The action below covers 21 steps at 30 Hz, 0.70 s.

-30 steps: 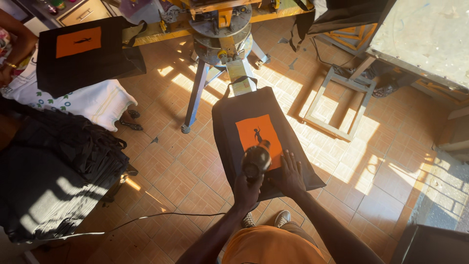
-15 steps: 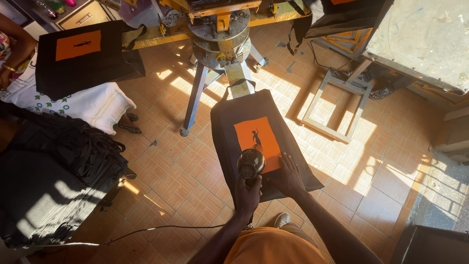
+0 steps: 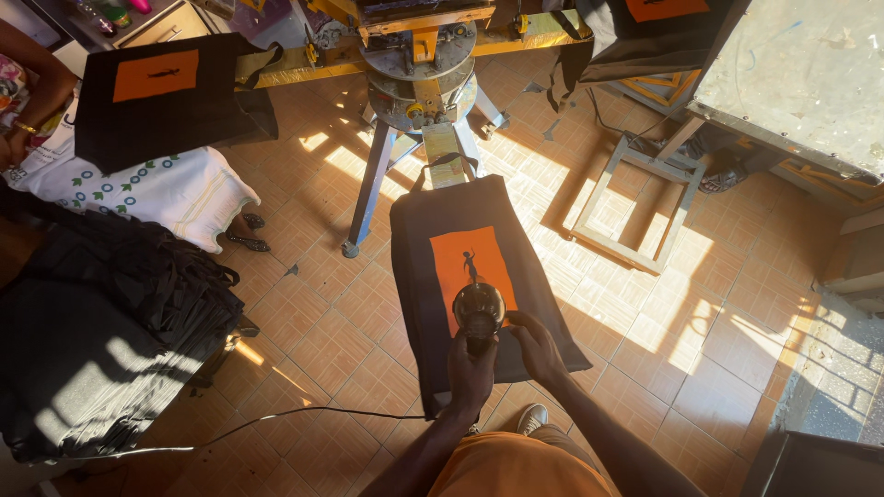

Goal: The person uses a handheld heat gun to apply heat to an orange printed logo on a black tote bag. They move the heat gun back and forth over the print while holding the bag steady with the other hand, then flip the bag to heat the reverse side of the print.

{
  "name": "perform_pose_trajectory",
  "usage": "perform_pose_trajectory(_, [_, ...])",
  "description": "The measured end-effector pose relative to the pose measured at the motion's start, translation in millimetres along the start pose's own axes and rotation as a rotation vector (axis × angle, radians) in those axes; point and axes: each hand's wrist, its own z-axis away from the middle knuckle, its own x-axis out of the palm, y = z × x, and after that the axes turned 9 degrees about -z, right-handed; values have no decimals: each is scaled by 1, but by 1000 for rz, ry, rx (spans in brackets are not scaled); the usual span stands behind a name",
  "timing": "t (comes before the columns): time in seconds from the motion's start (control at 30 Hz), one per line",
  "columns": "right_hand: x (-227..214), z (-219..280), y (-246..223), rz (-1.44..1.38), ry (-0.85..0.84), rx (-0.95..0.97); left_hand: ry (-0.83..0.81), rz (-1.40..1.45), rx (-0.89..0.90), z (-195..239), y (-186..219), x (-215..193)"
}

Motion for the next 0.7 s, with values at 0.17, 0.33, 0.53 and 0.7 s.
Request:
perform_pose_trajectory(0.17, [13, 32, -56, -608, -177, 95, -126, -76, 161, 8, 13, -2])
perform_pose_trajectory(0.33, [10, 35, -92, -606, 5, 267, -218, -237, 399, 2, 25, -7])
perform_pose_trajectory(0.53, [3, 35, -57, -680, 144, 196, -140, -238, 358, -34, -9, -6])
perform_pose_trajectory(0.7, [-2, 42, -50, -804, 206, 221, -17, -57, 112, -63, -21, -5])
